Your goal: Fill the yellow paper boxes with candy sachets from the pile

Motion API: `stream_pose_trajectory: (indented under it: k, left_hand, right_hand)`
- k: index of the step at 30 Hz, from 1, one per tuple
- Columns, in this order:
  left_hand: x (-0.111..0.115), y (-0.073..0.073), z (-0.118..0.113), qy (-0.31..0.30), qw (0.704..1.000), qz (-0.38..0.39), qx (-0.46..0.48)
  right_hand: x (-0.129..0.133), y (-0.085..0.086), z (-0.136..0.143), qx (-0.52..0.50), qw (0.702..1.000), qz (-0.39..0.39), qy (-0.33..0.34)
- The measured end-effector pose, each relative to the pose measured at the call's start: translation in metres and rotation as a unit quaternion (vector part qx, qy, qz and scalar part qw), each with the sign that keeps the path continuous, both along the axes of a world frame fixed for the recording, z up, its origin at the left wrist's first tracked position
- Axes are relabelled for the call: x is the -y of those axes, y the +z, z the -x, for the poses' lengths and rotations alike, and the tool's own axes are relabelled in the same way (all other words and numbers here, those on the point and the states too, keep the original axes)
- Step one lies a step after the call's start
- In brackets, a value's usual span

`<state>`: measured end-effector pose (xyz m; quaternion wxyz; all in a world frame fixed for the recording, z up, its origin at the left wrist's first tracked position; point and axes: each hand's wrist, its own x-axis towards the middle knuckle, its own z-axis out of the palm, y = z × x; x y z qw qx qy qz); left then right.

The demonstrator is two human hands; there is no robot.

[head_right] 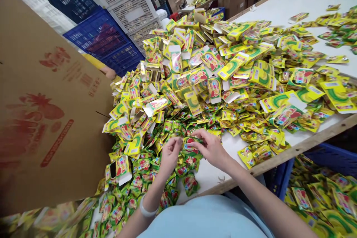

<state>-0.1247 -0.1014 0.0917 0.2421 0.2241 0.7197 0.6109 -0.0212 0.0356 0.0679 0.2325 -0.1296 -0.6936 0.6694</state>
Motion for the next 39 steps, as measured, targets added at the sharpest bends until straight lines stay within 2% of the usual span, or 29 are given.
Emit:
stream_pose_trajectory:
  k: [3, 5, 6, 8, 10, 11, 14, 16, 18, 20, 22, 24, 25, 26, 27, 28, 29, 31, 33, 34, 35, 36, 39]
  left_hand:
    - [-0.003, -0.003, -0.005, 0.014, 0.999, -0.016, 0.044]
    - [-0.008, -0.007, -0.006, 0.039, 0.998, -0.036, 0.045]
    - [-0.010, -0.009, -0.006, 0.049, 0.997, -0.045, 0.040]
    - [-0.016, -0.013, -0.005, 0.055, 0.997, -0.053, 0.015]
    - [-0.021, -0.017, -0.002, 0.045, 0.997, -0.042, -0.045]
    - [-0.024, -0.018, 0.001, 0.031, 0.995, -0.031, -0.089]
    - [-0.038, -0.016, 0.017, -0.041, 0.972, 0.012, -0.231]
    - [-0.054, -0.009, 0.036, -0.081, 0.942, 0.054, -0.320]
    - [-0.076, 0.001, 0.058, -0.079, 0.890, 0.118, -0.433]
    - [-0.099, 0.011, 0.080, -0.089, 0.800, 0.199, -0.560]
    - [-0.121, 0.018, 0.099, -0.180, 0.696, 0.270, -0.640]
    - [-0.136, 0.021, 0.113, -0.285, 0.609, 0.319, -0.668]
    - [-0.140, 0.022, 0.118, -0.320, 0.580, 0.332, -0.671]
    - [-0.142, 0.023, 0.121, -0.343, 0.566, 0.336, -0.671]
    - [-0.141, 0.025, 0.123, -0.358, 0.565, 0.328, -0.667]
    - [-0.138, 0.026, 0.123, -0.367, 0.580, 0.309, -0.658]
    - [-0.133, 0.027, 0.122, -0.370, 0.612, 0.280, -0.640]
    - [-0.119, 0.028, 0.112, -0.358, 0.723, 0.205, -0.554]
    - [-0.101, 0.025, 0.093, -0.336, 0.842, 0.130, -0.402]
    - [-0.092, 0.023, 0.080, -0.327, 0.885, 0.099, -0.315]
    - [-0.084, 0.021, 0.067, -0.326, 0.912, 0.075, -0.236]
    - [-0.077, 0.019, 0.053, -0.327, 0.927, 0.060, -0.172]
    - [-0.061, 0.021, 0.020, -0.327, 0.942, 0.048, -0.053]
  right_hand:
    - [0.003, -0.009, 0.003, -0.010, 0.997, 0.045, -0.061]
    - [0.003, -0.015, 0.003, -0.011, 0.989, 0.103, -0.101]
    - [0.004, -0.017, 0.003, -0.009, 0.986, 0.139, -0.092]
    - [0.003, -0.021, 0.002, -0.011, 0.977, 0.212, -0.025]
    - [0.002, -0.024, 0.002, -0.027, 0.963, 0.266, 0.028]
    - [0.000, -0.026, 0.002, -0.039, 0.958, 0.284, 0.026]
    - [-0.007, -0.032, 0.000, -0.076, 0.946, 0.310, -0.053]
    - [-0.016, -0.035, -0.003, -0.087, 0.945, 0.299, -0.096]
    - [-0.026, -0.039, -0.008, -0.079, 0.949, 0.285, -0.109]
    - [-0.033, -0.042, -0.015, -0.056, 0.952, 0.286, -0.091]
    - [-0.036, -0.046, -0.024, -0.029, 0.954, 0.293, -0.064]
    - [-0.035, -0.051, -0.034, -0.009, 0.951, 0.304, -0.051]
    - [-0.034, -0.053, -0.038, -0.003, 0.947, 0.315, -0.052]
    - [-0.034, -0.055, -0.042, 0.002, 0.942, 0.331, -0.056]
    - [-0.033, -0.055, -0.046, 0.004, 0.936, 0.347, -0.062]
    - [-0.034, -0.055, -0.049, 0.005, 0.931, 0.358, -0.068]
    - [-0.035, -0.052, -0.051, 0.004, 0.929, 0.362, -0.070]
    - [-0.042, -0.041, -0.054, -0.008, 0.937, 0.342, -0.069]
    - [-0.051, -0.023, -0.053, -0.040, 0.952, 0.293, -0.081]
    - [-0.056, -0.012, -0.051, -0.063, 0.958, 0.262, -0.094]
    - [-0.059, 0.000, -0.048, -0.090, 0.964, 0.228, -0.107]
    - [-0.061, 0.011, -0.043, -0.118, 0.967, 0.192, -0.117]
    - [-0.059, 0.036, -0.027, -0.167, 0.979, 0.064, -0.103]
